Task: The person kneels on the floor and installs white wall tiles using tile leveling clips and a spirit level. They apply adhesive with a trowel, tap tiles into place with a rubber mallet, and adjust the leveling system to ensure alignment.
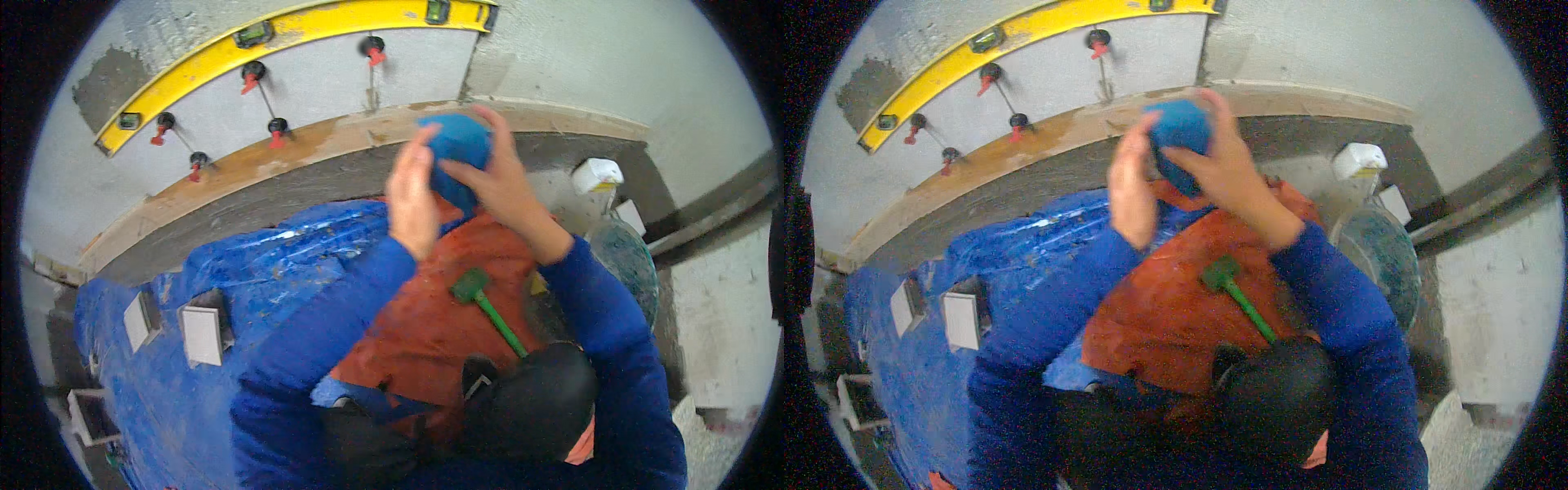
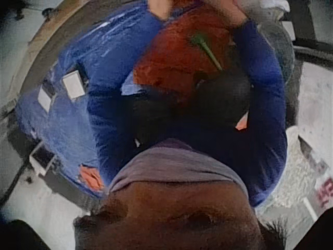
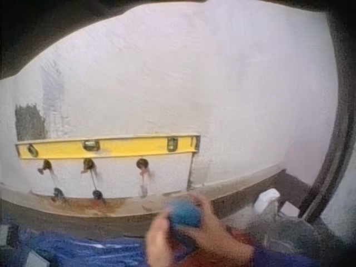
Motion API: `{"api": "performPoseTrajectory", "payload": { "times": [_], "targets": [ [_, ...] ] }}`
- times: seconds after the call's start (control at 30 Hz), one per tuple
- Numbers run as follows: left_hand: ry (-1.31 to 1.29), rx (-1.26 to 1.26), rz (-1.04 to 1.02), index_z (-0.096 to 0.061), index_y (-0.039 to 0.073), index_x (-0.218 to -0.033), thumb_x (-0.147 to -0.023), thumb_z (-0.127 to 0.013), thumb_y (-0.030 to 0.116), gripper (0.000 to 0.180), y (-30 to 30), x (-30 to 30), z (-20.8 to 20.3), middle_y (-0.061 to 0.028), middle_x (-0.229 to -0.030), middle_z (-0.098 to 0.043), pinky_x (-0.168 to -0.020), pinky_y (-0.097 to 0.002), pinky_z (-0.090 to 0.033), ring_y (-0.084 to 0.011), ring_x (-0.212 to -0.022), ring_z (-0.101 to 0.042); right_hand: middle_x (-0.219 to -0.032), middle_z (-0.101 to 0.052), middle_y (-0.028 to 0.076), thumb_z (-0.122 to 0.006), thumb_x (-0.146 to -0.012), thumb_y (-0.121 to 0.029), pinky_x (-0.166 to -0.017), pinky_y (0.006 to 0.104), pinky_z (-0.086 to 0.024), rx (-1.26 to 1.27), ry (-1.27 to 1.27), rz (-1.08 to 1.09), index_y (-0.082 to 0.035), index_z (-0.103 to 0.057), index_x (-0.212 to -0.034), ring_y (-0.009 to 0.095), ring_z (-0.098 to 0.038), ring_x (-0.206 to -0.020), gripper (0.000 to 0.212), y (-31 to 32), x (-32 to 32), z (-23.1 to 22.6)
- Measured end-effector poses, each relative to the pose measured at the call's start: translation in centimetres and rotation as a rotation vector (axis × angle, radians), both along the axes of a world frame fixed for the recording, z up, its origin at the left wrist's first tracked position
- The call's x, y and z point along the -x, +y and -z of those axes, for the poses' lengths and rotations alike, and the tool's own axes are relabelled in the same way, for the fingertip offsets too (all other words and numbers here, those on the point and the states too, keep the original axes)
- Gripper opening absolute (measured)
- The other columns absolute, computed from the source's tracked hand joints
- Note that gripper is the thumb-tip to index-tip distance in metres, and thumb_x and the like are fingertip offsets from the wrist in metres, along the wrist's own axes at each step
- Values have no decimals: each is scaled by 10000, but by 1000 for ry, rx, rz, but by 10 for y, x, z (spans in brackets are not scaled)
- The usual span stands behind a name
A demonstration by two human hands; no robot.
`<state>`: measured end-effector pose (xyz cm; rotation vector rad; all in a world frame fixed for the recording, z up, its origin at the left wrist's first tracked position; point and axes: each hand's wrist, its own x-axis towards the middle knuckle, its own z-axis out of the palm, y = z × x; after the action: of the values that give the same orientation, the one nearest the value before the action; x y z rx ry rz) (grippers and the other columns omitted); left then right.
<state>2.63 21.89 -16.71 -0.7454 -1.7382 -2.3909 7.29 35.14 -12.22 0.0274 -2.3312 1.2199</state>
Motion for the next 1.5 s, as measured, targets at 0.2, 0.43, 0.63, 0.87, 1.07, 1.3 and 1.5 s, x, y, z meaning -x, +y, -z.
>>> {"api": "performPoseTrajectory", "payload": {
  "times": [0.2,0.43,0.63,0.87,1.07,1.3,1.5],
  "targets": [
    [-167,142,6,-653,17,-1195,-1010,-512,314,377,-73,52,40,-81,-1167,-679,-895,-320,-487,-185,-1056,-636,-1143,-649,238,-740,-846,-374,-864,497,-518,-235,380,241,-43,-528,-1311,448,-645,-1017,608,-48,72,-6],
    [-263,210,118,-697,-24,-959,-987,-574,237,290,-138,71,68,-79,-931,-714,-775,-294,-532,-158,-822,-656,-1161,-574,192,-734,-835,-322,-845,503,-522,-299,501,336,-51,-593,-1248,426,-633,-973,514,-61,119,9],
    [-298,312,86,-703,-19,-980,-986,-549,229,292,-174,77,74,-81,-925,-713,-779,-307,-544,-159,-810,-664,-1134,-575,167,-718,-822,-243,-821,496,-542,-418,382,297,-63,-643,-1149,404,-647,-966,381,-54,126,19],
    [-286,386,41,-708,-16,-970,-977,-550,244,304,-181,82,61,-78,-914,-713,-755,-292,-531,-160,-802,-665,-1081,-585,136,-711,-807,-193,-801,491,-555,-648,111,209,-85,-670,-1102,387,-667,-931,316,-47,109,28],
    [-192,426,95,-679,-9,-1000,-999,-555,321,353,-186,78,41,-76,-924,-696,-776,-314,-530,-172,-820,-660,-1067,-595,121,-705,-817,-201,-795,477,-561,-622,208,207,-122,-677,-1137,367,-668,-940,331,-49,85,9],
    [-180,426,78,-705,-12,-967,-965,-598,246,280,-192,76,34,-79,-906,-715,-752,-305,-526,-160,-816,-670,-1089,-600,106,-699,-825,-192,-813,460,-568,-749,358,111,-148,-678,-1154,317,-663,-983,332,-57,111,17],
    [-171,458,66,-702,-9,-978,-975,-604,267,293,-202,74,33,-70,-905,-714,-760,-300,-519,-154,-816,-666,-1113,-598,115,-686,-821,-186,-830,464,-563,-858,116,139,-138,-661,-1189,329,-660,-1010,371,-31,87,27]
  ]
}}
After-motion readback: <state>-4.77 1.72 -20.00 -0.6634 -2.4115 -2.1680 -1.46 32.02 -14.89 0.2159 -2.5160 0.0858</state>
